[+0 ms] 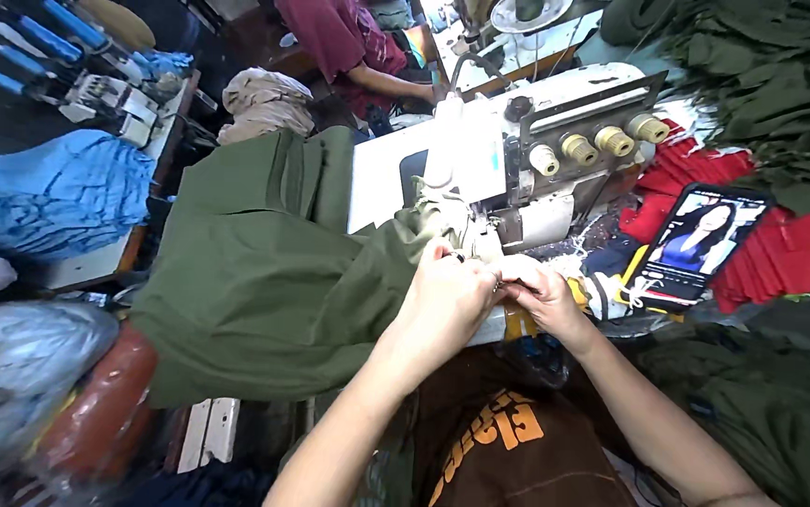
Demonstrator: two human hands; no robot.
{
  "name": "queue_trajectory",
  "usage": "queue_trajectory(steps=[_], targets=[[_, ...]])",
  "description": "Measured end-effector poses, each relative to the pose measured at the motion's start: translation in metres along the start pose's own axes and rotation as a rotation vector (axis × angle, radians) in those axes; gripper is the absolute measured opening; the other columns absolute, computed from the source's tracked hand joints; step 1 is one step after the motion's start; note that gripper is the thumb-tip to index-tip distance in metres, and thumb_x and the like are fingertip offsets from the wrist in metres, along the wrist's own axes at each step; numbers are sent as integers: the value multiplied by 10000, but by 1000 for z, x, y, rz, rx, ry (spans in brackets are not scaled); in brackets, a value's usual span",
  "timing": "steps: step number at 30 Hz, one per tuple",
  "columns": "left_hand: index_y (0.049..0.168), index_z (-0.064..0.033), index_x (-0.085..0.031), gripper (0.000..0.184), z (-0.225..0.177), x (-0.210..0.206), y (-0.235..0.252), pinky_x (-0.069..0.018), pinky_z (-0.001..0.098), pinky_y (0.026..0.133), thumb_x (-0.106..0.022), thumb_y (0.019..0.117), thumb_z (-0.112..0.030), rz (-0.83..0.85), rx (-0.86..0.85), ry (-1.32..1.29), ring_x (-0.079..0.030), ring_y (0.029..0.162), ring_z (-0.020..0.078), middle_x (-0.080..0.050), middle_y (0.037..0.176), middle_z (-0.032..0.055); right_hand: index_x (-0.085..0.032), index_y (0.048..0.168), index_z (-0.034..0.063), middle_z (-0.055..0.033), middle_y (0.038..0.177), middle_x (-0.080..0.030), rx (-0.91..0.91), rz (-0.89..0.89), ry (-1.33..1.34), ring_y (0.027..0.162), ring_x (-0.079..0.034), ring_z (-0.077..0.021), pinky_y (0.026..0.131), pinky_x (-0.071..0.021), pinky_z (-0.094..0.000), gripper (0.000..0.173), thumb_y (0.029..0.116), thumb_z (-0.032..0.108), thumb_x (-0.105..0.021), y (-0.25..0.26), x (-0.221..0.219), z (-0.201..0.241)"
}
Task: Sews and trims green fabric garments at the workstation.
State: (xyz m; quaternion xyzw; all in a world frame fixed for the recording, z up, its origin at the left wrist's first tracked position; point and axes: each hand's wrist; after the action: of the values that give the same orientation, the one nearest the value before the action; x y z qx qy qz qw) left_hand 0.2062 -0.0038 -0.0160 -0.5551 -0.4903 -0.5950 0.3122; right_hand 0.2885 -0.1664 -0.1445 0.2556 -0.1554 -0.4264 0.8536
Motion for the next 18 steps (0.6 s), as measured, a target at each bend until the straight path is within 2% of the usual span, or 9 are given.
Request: queue_trajectory(steps=[2,5,8,10,12,14,16,17,18], targets=[[855,-122,-727,231,5,5,3,-448,455,929,-639,985,-293,44,-51,76,-633,675,175,-661,693,10,-743,1040,-12,-84,1104,-733,7,6,-30,1106,-671,-94,1009,-536,-262,140,991,63,-635,3,0,-1],[830,-109,-730,259,24,23,8,-439,511,1046,-668,975,-315,82,-97,197,-663,721,223,-668,709,41,-741,1034,-32,-108,1098,-726,-6,6,-69,1090,-677,-115,995,-549,-278,132,969,35,-649,10,0,-1],[772,-62,-694,331,80,62,8,-350,722,1071,-735,921,-354,117,-41,311,-682,763,357,-663,709,116,-740,1023,-40,-119,1077,-720,-21,13,-81,1055,-679,-115,965,-558,-276,126,961,40,-664,18,2,-2],[785,-76,-706,388,111,89,-1,-300,795,1052,-749,883,-449,144,-9,314,-681,772,381,-660,707,115,-745,1028,-44,-124,1065,-725,-17,25,-80,1041,-681,-117,963,-554,-275,141,968,49,-658,23,1,-1],[787,-126,-726,428,112,108,-15,-384,742,991,-654,904,-531,143,-87,250,-679,719,290,-648,674,44,-741,1046,-40,-120,1074,-729,-33,-8,-83,1042,-682,-112,967,-546,-270,152,977,58,-648,20,-1,2],[842,-165,-737,455,83,125,-31,-480,574,935,-520,1007,-529,204,-217,96,-676,749,169,-671,723,-23,-724,1093,-46,-141,1140,-718,-49,-142,-57,1074,-692,-146,978,-565,-305,169,980,41,-633,7,-8,7],[875,-126,-692,473,39,145,-41,-444,488,964,-455,1071,-486,316,-313,-42,-660,869,210,-680,795,33,-703,1115,-65,-171,1209,-682,-41,-311,34,1090,-698,-193,957,-602,-347,175,994,4,-598,-9,-20,6],[872,-82,-694,459,19,151,-43,-443,504,952,-466,1083,-420,346,-345,-39,-665,882,275,-687,800,87,-698,1109,-64,-167,1208,-681,-66,-336,27,1095,-696,-193,954,-602,-345,174,999,1,-580,-16,-29,6],[866,-59,-698,442,4,153,-43,-454,518,933,-477,1085,-373,352,-360,-4,-677,870,310,-693,796,113,-702,1105,-60,-162,1196,-689,-111,-277,-32,1119,-682,-191,983,-577,-341,190,989,-7,-561,-23,-39,10]])
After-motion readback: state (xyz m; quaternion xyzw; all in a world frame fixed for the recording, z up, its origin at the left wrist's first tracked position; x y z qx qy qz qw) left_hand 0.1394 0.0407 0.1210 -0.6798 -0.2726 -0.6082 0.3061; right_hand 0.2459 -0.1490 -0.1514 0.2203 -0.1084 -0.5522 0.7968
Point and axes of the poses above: each hand's wrist, its own y-axis towards the middle knuckle, its own x-axis out of the back of the hand, z = x × y
